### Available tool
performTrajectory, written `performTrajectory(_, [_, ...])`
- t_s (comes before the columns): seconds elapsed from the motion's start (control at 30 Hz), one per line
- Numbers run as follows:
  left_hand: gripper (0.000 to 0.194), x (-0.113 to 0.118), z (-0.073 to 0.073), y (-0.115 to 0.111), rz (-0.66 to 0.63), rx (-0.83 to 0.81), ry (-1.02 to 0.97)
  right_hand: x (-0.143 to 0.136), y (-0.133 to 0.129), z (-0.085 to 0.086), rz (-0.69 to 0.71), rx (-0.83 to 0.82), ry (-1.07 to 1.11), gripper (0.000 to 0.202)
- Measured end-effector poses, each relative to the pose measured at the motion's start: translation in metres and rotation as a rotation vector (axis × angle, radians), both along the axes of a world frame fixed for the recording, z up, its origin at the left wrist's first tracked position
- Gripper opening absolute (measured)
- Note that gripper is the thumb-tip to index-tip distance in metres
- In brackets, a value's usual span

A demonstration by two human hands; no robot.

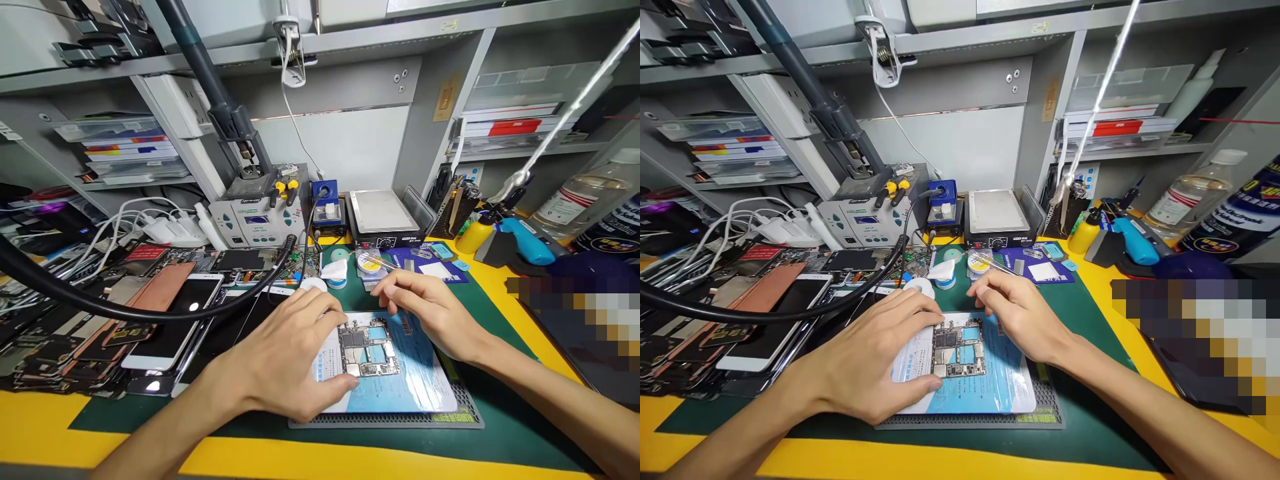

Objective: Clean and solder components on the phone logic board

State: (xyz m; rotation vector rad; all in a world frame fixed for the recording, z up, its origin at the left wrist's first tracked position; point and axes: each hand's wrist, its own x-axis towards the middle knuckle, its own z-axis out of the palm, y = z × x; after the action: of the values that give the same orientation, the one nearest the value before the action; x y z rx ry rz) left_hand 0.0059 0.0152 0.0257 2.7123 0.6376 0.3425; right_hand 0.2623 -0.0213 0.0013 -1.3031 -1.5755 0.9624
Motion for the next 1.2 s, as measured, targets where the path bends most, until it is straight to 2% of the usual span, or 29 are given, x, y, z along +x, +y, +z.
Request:
performTrajectory(0.13, [0.042,0.000,0.000,0.000,0.024,-0.080,-0.017,0.000,-0.001,0.003,0.016,-0.010,-0.022,0.028])
performTrajectory(0.27, [0.045,0.001,-0.003,0.001,0.030,-0.116,-0.077,0.000,-0.001,0.003,0.025,-0.019,-0.017,0.030])
performTrajectory(0.33, [0.047,0.002,-0.005,0.001,0.009,-0.065,-0.130,0.001,-0.001,0.002,0.028,-0.017,-0.014,0.031])
performTrajectory(0.5, [0.047,0.004,-0.009,0.004,-0.055,0.202,-0.276,0.003,-0.005,0.004,0.014,-0.015,0.001,0.034])
performTrajectory(0.57, [0.048,0.005,-0.009,0.005,-0.068,0.277,-0.346,0.002,-0.008,0.008,0.000,-0.055,0.120,0.035])
performTrajectory(0.63, [0.051,0.005,-0.010,0.006,-0.070,0.326,-0.417,0.000,-0.009,0.013,0.045,-0.175,0.396,0.041])
performTrajectory(0.7, [0.054,0.006,-0.009,0.006,-0.068,0.332,-0.465,-0.005,-0.009,0.018,0.165,-0.349,0.714,0.052])
performTrajectory(0.77, [0.057,0.009,-0.007,0.005,-0.064,0.306,-0.495,-0.011,-0.008,0.022,0.298,-0.509,0.911,0.058])
performTrajectory(0.93, [0.060,0.020,-0.007,0.001,-0.075,0.270,-0.544,-0.027,-0.010,0.022,0.427,-0.738,1.094,0.069])
performTrajectory(1.2, [0.057,0.028,-0.011,-0.008,-0.053,0.260,-0.502,-0.032,-0.016,0.020,0.354,-0.820,1.229,0.060])
